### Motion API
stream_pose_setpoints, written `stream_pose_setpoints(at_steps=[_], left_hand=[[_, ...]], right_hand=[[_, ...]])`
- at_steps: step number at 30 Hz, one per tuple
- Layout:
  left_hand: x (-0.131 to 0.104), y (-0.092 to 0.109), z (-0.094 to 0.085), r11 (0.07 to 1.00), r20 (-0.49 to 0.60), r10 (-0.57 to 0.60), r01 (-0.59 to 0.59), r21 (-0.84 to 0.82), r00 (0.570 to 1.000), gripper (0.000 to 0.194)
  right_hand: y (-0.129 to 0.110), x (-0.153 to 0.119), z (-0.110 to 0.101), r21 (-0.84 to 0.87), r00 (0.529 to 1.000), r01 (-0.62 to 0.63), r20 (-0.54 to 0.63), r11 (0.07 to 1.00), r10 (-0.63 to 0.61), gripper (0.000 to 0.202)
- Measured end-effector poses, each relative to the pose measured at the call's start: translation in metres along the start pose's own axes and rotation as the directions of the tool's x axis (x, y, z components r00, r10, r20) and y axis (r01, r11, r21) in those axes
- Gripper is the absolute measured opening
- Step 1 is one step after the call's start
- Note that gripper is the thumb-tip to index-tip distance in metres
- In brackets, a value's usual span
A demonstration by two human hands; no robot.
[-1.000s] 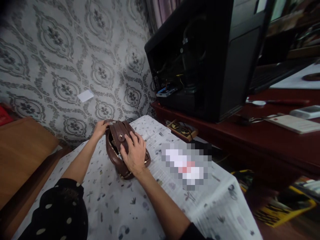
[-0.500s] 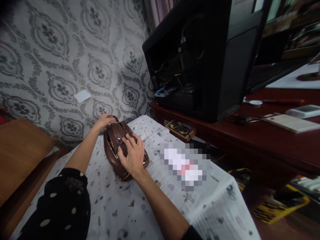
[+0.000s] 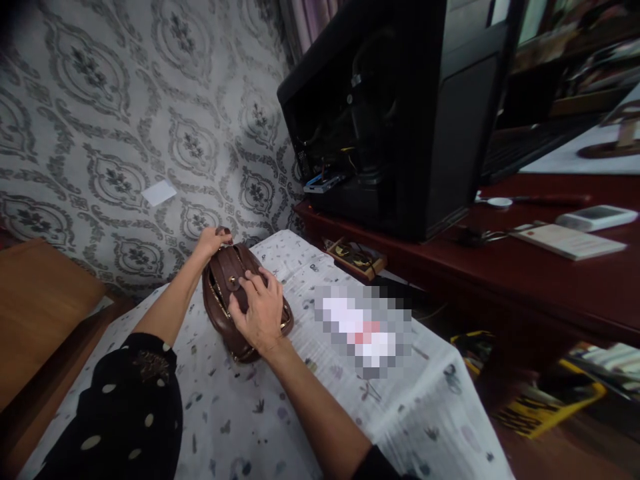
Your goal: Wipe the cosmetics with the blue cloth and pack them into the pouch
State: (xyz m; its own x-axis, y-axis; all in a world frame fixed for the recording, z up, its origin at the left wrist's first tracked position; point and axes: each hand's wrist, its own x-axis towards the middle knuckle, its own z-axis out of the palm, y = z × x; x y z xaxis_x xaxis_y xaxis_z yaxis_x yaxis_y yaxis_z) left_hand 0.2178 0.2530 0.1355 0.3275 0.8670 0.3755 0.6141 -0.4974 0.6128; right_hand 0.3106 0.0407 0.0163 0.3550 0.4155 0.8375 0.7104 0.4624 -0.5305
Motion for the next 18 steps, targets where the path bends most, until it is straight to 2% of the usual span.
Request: stream_pose_setpoints(at_steps=[4, 8, 12, 18], left_hand=[[-0.022, 0.01, -0.007, 0.996, 0.043, 0.076, -0.073, -0.056, 0.996, 0.024], [-0.036, 0.011, -0.011, 0.986, 0.107, 0.104, -0.088, -0.144, 0.989, 0.035], [-0.034, 0.0, -0.02, 0.982, 0.093, 0.074, -0.056, -0.183, 0.993, 0.038], [-0.041, -0.03, -0.041, 0.996, -0.019, 0.007, -0.009, -0.09, 1.0, 0.032]], right_hand=[[-0.001, 0.0, 0.0, -0.03, 1.0, -0.011, 0.02, 0.999, 0.011, 0.027], [-0.001, 0.0, -0.001, -0.049, 0.998, -0.01, 0.054, 0.999, 0.012, 0.032], [0.0, -0.001, -0.002, -0.071, 0.997, -0.003, 0.071, 0.997, 0.008, 0.04], [0.001, -0.001, 0.0, -0.071, 0.998, -0.012, 0.067, 0.997, 0.017, 0.042]])
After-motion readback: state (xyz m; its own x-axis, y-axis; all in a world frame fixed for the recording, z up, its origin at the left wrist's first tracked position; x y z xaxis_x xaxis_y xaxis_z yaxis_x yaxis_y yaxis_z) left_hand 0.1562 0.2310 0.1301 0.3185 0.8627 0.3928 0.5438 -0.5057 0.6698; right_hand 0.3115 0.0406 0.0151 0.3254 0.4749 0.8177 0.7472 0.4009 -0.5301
